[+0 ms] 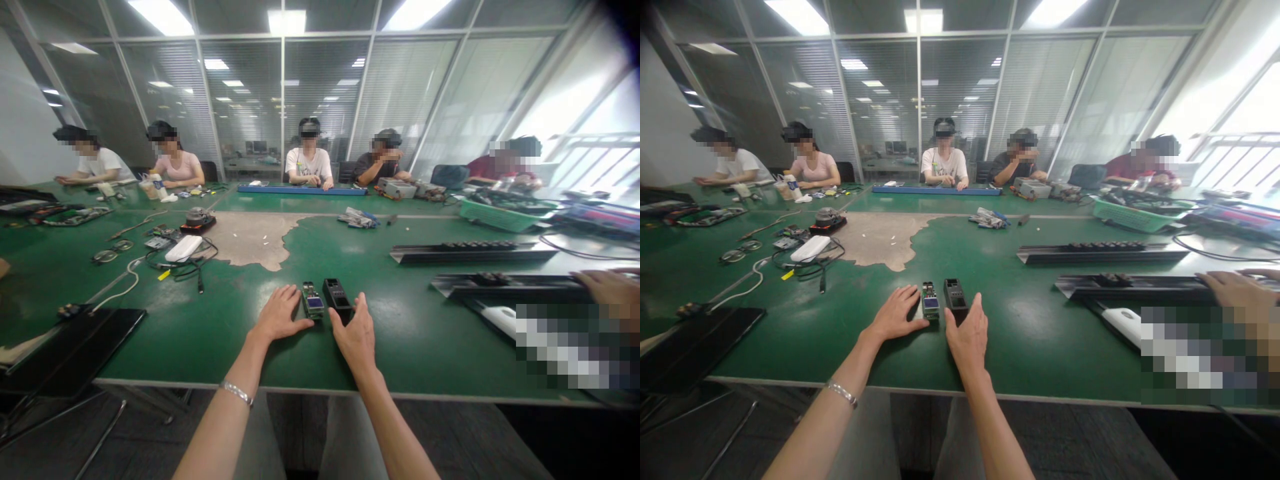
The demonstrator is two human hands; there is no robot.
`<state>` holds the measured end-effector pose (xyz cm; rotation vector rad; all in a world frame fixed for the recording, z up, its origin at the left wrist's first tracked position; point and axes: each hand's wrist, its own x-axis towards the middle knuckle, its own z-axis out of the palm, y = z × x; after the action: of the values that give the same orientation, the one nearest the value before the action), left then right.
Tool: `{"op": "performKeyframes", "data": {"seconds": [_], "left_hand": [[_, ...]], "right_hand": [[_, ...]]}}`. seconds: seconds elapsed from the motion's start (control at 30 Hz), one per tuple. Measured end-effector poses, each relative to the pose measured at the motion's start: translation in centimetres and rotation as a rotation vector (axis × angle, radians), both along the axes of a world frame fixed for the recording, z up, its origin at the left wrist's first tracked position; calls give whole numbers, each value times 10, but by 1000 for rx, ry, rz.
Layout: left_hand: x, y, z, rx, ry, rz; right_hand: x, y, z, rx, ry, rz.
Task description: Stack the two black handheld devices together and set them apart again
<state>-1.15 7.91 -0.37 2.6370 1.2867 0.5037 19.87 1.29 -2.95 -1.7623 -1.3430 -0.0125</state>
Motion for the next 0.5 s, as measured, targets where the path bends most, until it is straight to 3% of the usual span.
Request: {"op": "performKeyframes", "data": {"seconds": [0.5], "left_hand": [[-1, -2, 0, 25, 3, -9]], "right_hand": [[-5, 4, 16, -3, -38, 54]]}}
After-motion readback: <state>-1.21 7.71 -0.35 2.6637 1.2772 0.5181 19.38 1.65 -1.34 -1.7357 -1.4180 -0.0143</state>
